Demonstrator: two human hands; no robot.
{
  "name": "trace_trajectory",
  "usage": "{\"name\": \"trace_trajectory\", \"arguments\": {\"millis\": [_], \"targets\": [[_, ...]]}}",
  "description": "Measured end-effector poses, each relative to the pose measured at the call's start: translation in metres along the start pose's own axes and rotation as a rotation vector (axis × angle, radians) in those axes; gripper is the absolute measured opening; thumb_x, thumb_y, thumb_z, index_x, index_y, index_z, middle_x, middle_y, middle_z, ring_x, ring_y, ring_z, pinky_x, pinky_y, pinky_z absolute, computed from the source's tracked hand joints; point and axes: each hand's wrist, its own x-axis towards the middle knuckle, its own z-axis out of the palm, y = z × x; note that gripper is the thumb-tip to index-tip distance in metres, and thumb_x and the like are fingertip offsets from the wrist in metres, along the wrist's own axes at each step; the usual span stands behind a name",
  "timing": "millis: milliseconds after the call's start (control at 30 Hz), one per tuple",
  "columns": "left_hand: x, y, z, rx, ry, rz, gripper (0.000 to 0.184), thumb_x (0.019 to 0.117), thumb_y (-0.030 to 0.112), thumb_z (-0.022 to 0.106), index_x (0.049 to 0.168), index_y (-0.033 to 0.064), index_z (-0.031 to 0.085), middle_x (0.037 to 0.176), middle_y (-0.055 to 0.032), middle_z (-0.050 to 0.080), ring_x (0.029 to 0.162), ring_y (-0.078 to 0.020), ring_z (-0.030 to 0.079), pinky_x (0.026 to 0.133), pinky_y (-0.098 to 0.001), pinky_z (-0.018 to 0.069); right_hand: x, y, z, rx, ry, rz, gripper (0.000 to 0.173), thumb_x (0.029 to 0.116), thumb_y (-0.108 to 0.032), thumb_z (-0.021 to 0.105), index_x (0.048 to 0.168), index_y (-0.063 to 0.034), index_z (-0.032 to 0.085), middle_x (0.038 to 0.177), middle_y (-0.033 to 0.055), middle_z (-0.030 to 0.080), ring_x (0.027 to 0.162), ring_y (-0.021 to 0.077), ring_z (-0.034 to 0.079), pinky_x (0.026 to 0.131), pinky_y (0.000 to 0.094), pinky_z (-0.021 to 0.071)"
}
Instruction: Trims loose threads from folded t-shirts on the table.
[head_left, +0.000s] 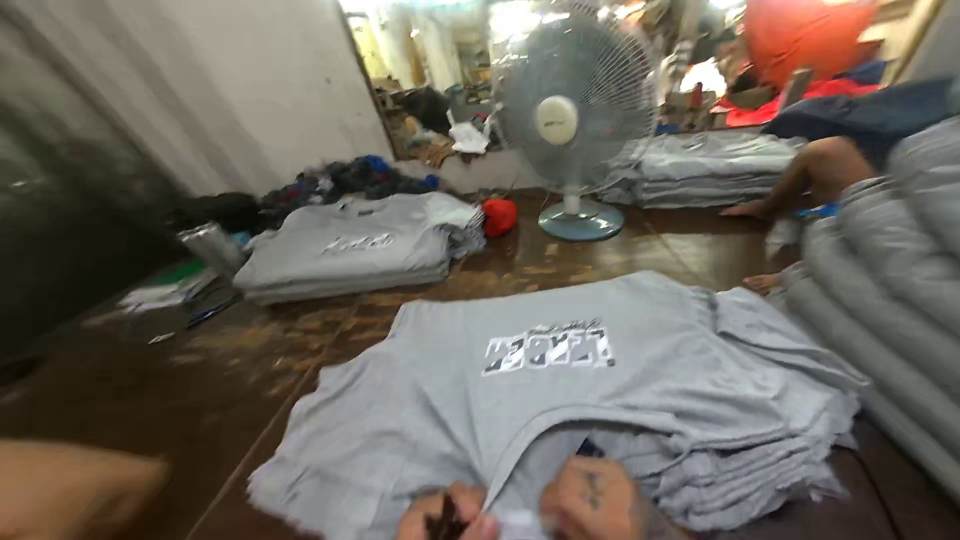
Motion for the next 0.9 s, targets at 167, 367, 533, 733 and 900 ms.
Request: {"name": "trace_trajectory", "arguments": {"millis": [167, 367, 533, 733, 900], "targets": [[0.013, -0.076, -0.032, 0.365, -0.1, 0.586, 0.016, 0.1004, 0.033, 0.063, 0.097, 0.0168, 0.062, 0.069, 0.0083, 0.058, 0.057, 0.0052, 0.053, 0.051, -0.0123, 0.0463, -0.014, 0.015, 0.007, -0.027, 0.047, -0.109, 0.025, 0.1098, -0.026, 0.043, 0.096, -0.0124, 0.059, 0.082, 0.0032, 0.061, 0.08, 0.0137, 0.062, 0.074, 0.0234, 0.0541], [-0.01, -0.017, -0.037, 1.281, -0.066, 0.748, 0.032, 0.0982, 0.037, 0.058, 0.122, 0.0204, 0.071, 0.086, -0.0023, 0.066, 0.07, -0.0169, 0.066, 0.053, -0.0355, 0.0527, -0.014, 0.019, 0.006, 0.014, 0.131, -0.157, 0.023, 0.1065, -0.025, 0.046, 0.092, -0.0123, 0.058, 0.079, 0.0024, 0.06, 0.078, 0.012, 0.062, 0.074, 0.0217, 0.0532], [-0.015, -0.002, -0.031, 1.461, -0.16, 0.884, 0.025, 0.0961, 0.02, 0.057, 0.112, 0.0217, 0.077, 0.077, -0.001, 0.068, 0.065, -0.019, 0.065, 0.051, -0.0344, 0.0479, -0.014, 0.019, 0.007, 0.037, 0.172, -0.188, 0.024, 0.1053, -0.025, 0.046, 0.088, -0.0124, 0.056, 0.076, 0.0021, 0.057, 0.076, 0.0117, 0.061, 0.072, 0.0217, 0.053], [-0.01, -0.014, -0.02, 1.477, -0.141, 0.907, 0.03, 0.0947, 0.021, 0.057, 0.118, 0.0226, 0.075, 0.081, -0.0011, 0.067, 0.064, -0.0187, 0.065, 0.048, -0.0337, 0.0487, -0.017, 0.018, 0.005, 0.082, 0.164, -0.204, 0.021, 0.1085, -0.027, 0.047, 0.096, -0.0142, 0.059, 0.08, 0.0012, 0.057, 0.082, 0.0122, 0.06, 0.08, 0.0224, 0.0512], [-0.005, -0.016, -0.03, 1.302, -0.024, 0.849, 0.032, 0.0971, 0.032, 0.057, 0.122, 0.0198, 0.072, 0.083, -0.0024, 0.067, 0.063, -0.0163, 0.065, 0.049, -0.0354, 0.0514, -0.025, 0.018, 0.004, 0.209, 0.116, -0.253, 0.044, 0.1101, -0.039, 0.043, 0.077, -0.0122, 0.057, 0.068, 0.0026, 0.054, 0.081, 0.0153, 0.061, 0.096, 0.029, 0.0474]]}}
